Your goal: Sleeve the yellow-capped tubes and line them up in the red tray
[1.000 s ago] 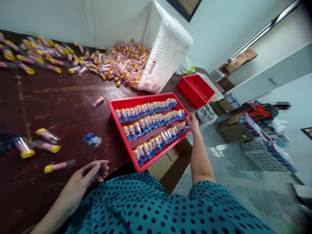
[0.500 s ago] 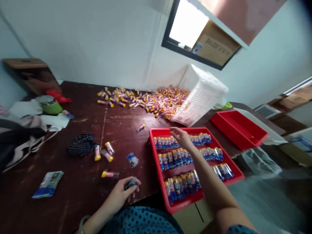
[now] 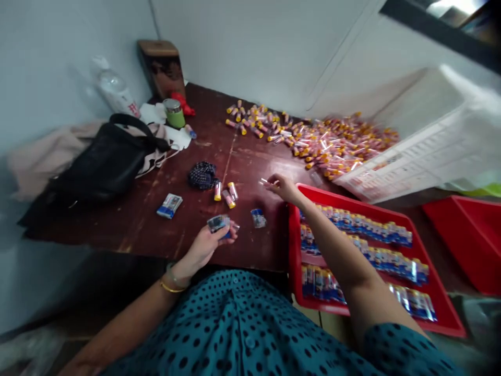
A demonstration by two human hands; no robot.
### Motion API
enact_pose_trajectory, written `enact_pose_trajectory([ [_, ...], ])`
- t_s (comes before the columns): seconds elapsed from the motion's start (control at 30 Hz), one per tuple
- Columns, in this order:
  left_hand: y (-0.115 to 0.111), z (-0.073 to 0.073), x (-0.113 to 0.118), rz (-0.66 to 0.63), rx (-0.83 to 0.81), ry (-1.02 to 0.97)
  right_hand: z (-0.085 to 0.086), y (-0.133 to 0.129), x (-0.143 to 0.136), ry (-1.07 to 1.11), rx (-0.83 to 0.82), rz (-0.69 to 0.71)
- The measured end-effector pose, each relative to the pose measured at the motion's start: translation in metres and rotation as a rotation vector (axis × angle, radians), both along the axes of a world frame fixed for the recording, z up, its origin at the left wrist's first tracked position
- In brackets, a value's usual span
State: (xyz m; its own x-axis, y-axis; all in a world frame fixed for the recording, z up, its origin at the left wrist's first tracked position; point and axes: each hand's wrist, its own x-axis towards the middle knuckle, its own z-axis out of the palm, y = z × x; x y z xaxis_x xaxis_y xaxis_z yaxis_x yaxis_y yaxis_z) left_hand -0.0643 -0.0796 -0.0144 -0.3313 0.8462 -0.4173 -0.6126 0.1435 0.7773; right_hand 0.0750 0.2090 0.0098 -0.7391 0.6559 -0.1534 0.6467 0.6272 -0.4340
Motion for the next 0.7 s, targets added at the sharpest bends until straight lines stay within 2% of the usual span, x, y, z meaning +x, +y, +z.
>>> enact_pose_trajectory([
  [0.07, 0.002, 0.0, 0.004, -0.014, 0.037, -0.033, 0.004, -0.035, 0.018, 0.101, -0.048, 0.093],
  [0.17, 0.011, 0.001, 0.016, -0.039, 0.007, -0.028, 0.016, -0.087, 0.043, 0.31, -0.134, 0.204],
  [0.3, 0.024, 0.005, 0.039, -0.053, 0.003, 0.047, 0.028, -0.134, 0.055, 0.441, -0.234, 0.177],
  [0.43, 0.028, 0.012, 0.053, -0.1, 0.044, 0.067, 0.029, -0.146, 0.053, 0.506, -0.267, 0.136],
  [0.57, 0.025, 0.013, 0.047, -0.162, 0.032, 0.055, 0.028, -0.143, 0.057, 0.509, -0.285, 0.121],
  [0.7, 0.023, 0.01, 0.038, -0.242, 0.023, 0.175, 0.032, -0.144, 0.059, 0.501, -0.309, 0.133],
])
